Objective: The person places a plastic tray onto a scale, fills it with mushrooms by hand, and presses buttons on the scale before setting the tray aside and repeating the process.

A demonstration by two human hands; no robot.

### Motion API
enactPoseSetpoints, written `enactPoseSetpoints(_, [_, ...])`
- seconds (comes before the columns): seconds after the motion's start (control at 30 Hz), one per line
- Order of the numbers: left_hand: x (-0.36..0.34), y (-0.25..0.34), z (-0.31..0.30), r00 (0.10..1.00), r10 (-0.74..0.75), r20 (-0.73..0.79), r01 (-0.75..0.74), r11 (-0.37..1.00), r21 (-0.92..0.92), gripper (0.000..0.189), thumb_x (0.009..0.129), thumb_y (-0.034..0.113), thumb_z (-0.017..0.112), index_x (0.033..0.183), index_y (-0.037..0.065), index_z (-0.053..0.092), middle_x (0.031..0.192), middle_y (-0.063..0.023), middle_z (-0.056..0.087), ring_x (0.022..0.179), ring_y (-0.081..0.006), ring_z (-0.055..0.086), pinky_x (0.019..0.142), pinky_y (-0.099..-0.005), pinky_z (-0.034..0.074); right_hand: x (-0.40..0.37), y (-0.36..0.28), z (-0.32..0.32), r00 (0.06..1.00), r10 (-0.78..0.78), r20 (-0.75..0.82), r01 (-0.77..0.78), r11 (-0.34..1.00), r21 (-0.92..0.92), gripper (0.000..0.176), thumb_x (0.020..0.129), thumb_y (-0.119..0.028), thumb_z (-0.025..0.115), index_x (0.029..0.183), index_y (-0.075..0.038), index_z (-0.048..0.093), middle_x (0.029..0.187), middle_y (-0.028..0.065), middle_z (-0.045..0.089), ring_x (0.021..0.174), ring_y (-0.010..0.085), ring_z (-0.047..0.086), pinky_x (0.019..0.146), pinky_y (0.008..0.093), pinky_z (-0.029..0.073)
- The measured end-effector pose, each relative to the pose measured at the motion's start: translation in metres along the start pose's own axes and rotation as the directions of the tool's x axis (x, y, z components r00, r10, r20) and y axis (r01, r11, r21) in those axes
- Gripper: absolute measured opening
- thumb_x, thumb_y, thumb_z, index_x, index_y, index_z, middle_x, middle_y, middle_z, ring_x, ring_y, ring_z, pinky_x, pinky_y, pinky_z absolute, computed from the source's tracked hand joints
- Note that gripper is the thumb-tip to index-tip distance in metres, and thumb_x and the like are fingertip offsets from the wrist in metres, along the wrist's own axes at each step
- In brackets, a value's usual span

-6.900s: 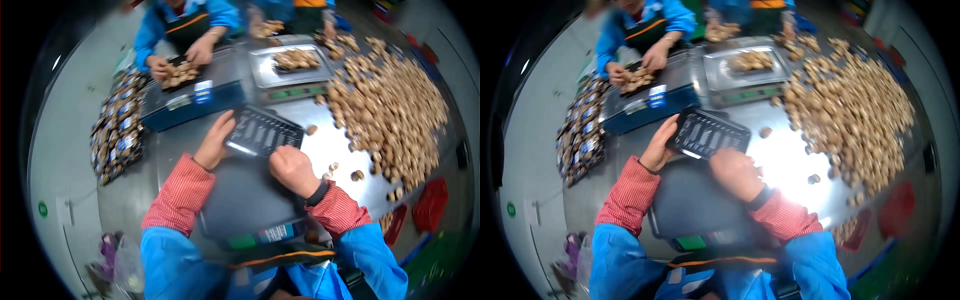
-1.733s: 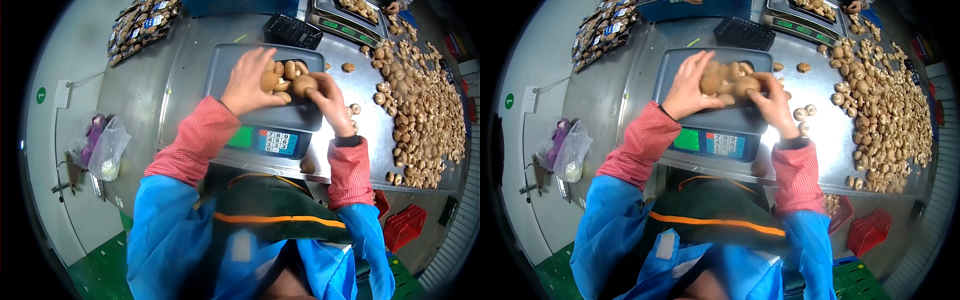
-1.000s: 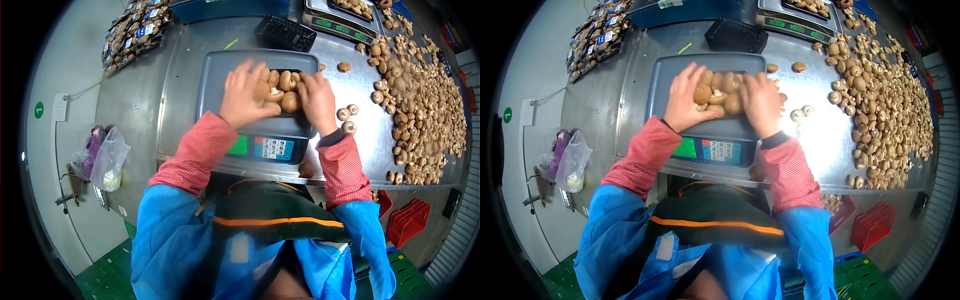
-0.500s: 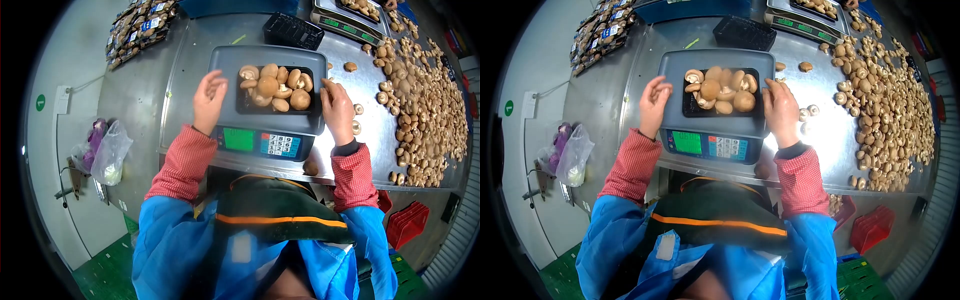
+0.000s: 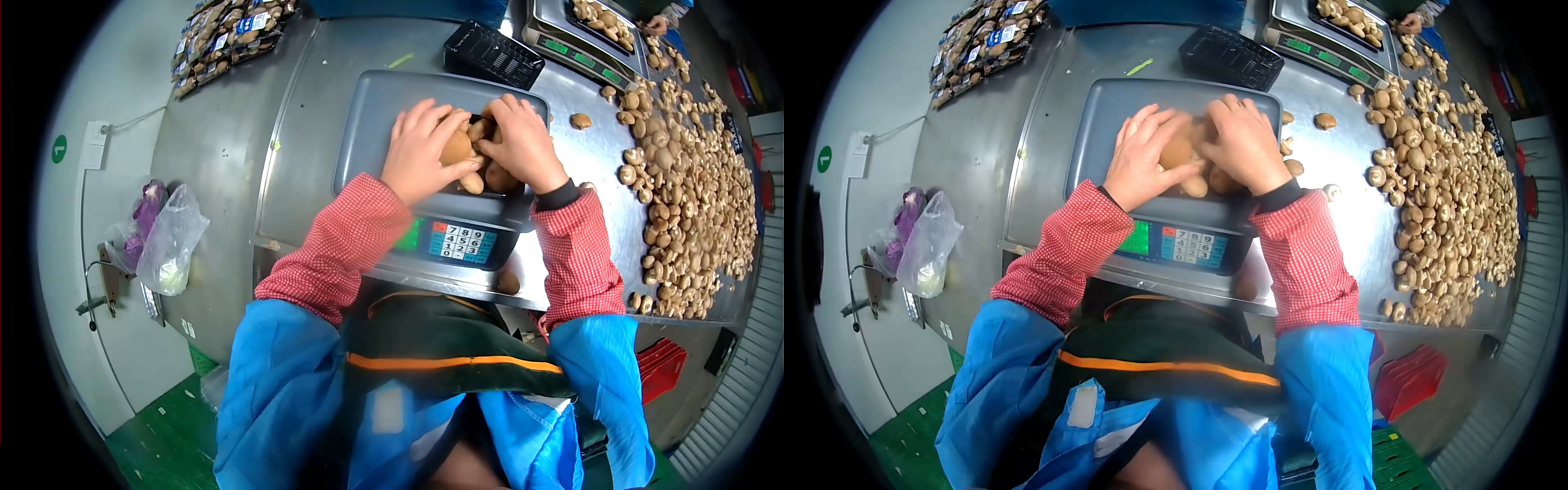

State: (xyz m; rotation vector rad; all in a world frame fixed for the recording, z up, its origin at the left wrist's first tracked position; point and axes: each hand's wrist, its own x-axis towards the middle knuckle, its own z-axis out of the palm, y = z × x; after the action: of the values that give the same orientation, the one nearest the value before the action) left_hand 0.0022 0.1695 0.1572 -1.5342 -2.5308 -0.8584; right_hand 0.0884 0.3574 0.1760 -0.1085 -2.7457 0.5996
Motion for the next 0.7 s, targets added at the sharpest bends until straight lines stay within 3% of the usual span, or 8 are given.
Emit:
enactPoseSetpoints(0.03, [-0.001,0.000,-0.001,1.000,-0.008,-0.010,0.008,1.000,-0.028,0.071,0.074,0.043,0.079,0.134,0.011,0.056,0.139,-0.0136,0.051,0.138,-0.0372,0.037,0.114,-0.0523,0.026,-0.002,-0.006,-0.002,1.000,0.008,-0.022,-0.009,0.999,-0.031,0.024,0.073,-0.017,0.072,0.089,-0.006,0.058,0.093,0.0085,0.060,0.092,0.0323,0.057,0.079,0.0436,0.046])
enactPoseSetpoints(0.13, [-0.002,-0.004,0.003,0.999,0.002,-0.038,-0.005,0.998,-0.062,0.069,0.075,0.043,0.079,0.132,0.011,0.056,0.138,-0.0128,0.052,0.138,-0.0370,0.037,0.114,-0.0526,0.026,-0.007,-0.008,-0.004,0.977,-0.165,-0.137,0.134,0.968,-0.212,0.022,0.074,-0.013,0.070,0.091,-0.007,0.058,0.092,0.0076,0.059,0.091,0.0306,0.058,0.079,0.0412,0.045])
enactPoseSetpoints(0.17, [-0.002,-0.006,0.004,0.999,0.013,-0.045,-0.015,0.998,-0.063,0.069,0.075,0.043,0.079,0.132,0.012,0.057,0.138,-0.0125,0.052,0.138,-0.0370,0.037,0.114,-0.0528,0.026,-0.009,-0.011,-0.005,0.980,-0.179,-0.082,0.155,0.958,-0.243,0.028,0.073,-0.009,0.074,0.096,-0.007,0.058,0.095,0.0077,0.060,0.093,0.0295,0.057,0.081,0.0393,0.045])
enactPoseSetpoints(0.27, [-0.001,-0.007,0.004,0.999,0.012,-0.042,-0.015,0.997,-0.071,0.068,0.074,0.041,0.080,0.132,0.013,0.057,0.136,-0.0121,0.053,0.138,-0.0369,0.038,0.114,-0.0527,0.027,-0.013,-0.011,-0.007,0.975,-0.222,-0.023,0.214,0.959,-0.185,0.024,0.074,-0.008,0.069,0.097,-0.007,0.059,0.094,0.0088,0.060,0.093,0.0308,0.058,0.080,0.0400,0.046])
enactPoseSetpoints(0.37, [-0.003,-0.010,0.007,0.997,0.018,-0.070,-0.024,0.996,-0.090,0.066,0.072,0.039,0.082,0.129,0.014,0.059,0.133,-0.0116,0.055,0.137,-0.0371,0.039,0.114,-0.0527,0.027,-0.008,-0.009,-0.016,0.993,-0.094,-0.073,0.095,0.995,0.012,0.031,0.075,-0.008,0.069,0.104,-0.006,0.061,0.097,0.0107,0.061,0.096,0.0332,0.059,0.082,0.0424,0.048])
enactPoseSetpoints(0.47, [-0.002,-0.009,0.004,0.997,0.027,-0.075,-0.034,0.995,-0.091,0.063,0.070,0.039,0.083,0.124,0.013,0.061,0.131,-0.0111,0.056,0.135,-0.0373,0.041,0.113,-0.0514,0.029,-0.001,0.005,-0.005,0.988,-0.148,0.048,0.150,0.988,-0.041,0.039,0.074,-0.008,0.070,0.112,-0.006,0.061,0.099,0.0119,0.061,0.097,0.0342,0.059,0.084,0.0440,0.049])
enactPoseSetpoints(0.6, [-0.003,-0.011,0.007,0.993,-0.003,-0.120,-0.014,0.990,-0.142,0.060,0.069,0.037,0.084,0.119,0.012,0.061,0.129,-0.0113,0.056,0.133,-0.0371,0.044,0.111,-0.0493,0.033,0.002,-0.005,-0.013,0.991,-0.121,0.062,0.126,0.988,-0.088,0.035,0.071,-0.010,0.073,0.104,-0.007,0.060,0.099,0.0105,0.062,0.095,0.0324,0.060,0.082,0.0422,0.049])
enactPoseSetpoints(0.7, [-0.002,-0.011,0.009,0.988,-0.023,-0.153,-0.001,0.987,-0.158,0.061,0.068,0.037,0.085,0.118,0.011,0.061,0.129,-0.0127,0.056,0.132,-0.0367,0.045,0.111,-0.0487,0.034,-0.004,-0.019,-0.010,0.993,-0.117,-0.001,0.112,0.949,-0.295,0.035,0.070,-0.013,0.075,0.101,-0.007,0.060,0.095,0.0094,0.063,0.093,0.0315,0.060,0.081,0.0410,0.049])
